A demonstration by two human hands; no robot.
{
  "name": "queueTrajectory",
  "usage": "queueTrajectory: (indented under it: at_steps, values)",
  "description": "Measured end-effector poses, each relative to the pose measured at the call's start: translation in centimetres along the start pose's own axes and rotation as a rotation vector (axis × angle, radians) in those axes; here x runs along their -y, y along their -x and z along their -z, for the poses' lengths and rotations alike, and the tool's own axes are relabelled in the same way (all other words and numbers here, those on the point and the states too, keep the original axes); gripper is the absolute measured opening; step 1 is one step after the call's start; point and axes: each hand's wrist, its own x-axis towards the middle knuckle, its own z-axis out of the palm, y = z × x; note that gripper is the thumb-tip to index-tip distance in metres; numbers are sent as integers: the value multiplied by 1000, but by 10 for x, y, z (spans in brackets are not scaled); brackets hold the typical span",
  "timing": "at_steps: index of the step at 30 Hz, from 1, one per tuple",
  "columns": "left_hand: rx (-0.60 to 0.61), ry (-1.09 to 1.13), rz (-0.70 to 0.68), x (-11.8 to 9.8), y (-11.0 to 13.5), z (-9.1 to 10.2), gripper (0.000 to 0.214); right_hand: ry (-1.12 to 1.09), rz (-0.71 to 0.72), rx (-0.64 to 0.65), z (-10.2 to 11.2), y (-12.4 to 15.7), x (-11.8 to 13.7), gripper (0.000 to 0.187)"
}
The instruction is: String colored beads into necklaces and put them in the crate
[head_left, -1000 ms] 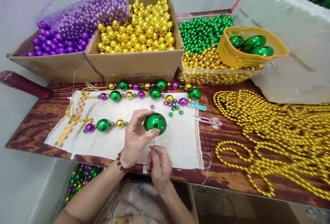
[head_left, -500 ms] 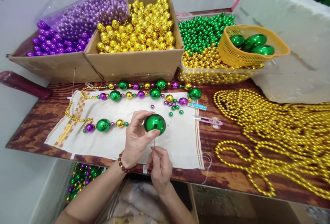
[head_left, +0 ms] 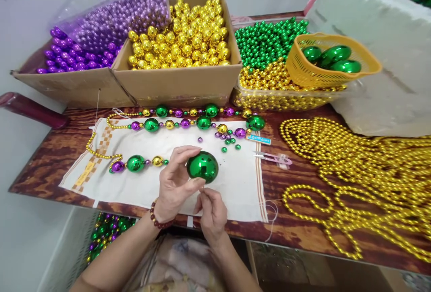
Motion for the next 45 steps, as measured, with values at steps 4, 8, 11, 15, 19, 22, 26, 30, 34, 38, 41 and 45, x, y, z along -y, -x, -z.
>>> queueTrajectory:
  at_steps: [4,8,11,15,19,22,26,30,34,38,41,45]
  values:
    - [-69,79,125,-1,-6,2,40,-26,32,17,0,10,-3,19]
    - [-82,162,207,0,-4,-1,40,-46,13,-4,1,19,0,19]
    - [-76,181,247,2,0,-3,41,-81,-49,-1,1,13,7,20]
    - [-102,193,278,3,-1,-3,39,-125,-106,45,3,4,11,22]
    - [-124,232,346,5,-6,-2,36,-81,-149,63,4,4,9,23]
    - [-156,254,414,6,-8,-2,35,-61,-184,45,4,5,9,25]
    - [-181,284,438,7,-11,-1,35,-57,-195,50,2,2,12,25]
    - [-195,304,420,6,-16,1,34,-40,-150,71,3,6,12,22]
    - [-215,294,387,6,-19,3,33,-43,-62,65,7,19,6,20]
    - [-194,275,378,8,-17,3,33,10,-8,34,9,25,3,20]
    - [-182,222,338,11,-10,1,39,-2,-22,23,8,22,4,20]
    - [-83,83,252,12,-1,-1,46,-64,-31,-5,4,13,6,20]
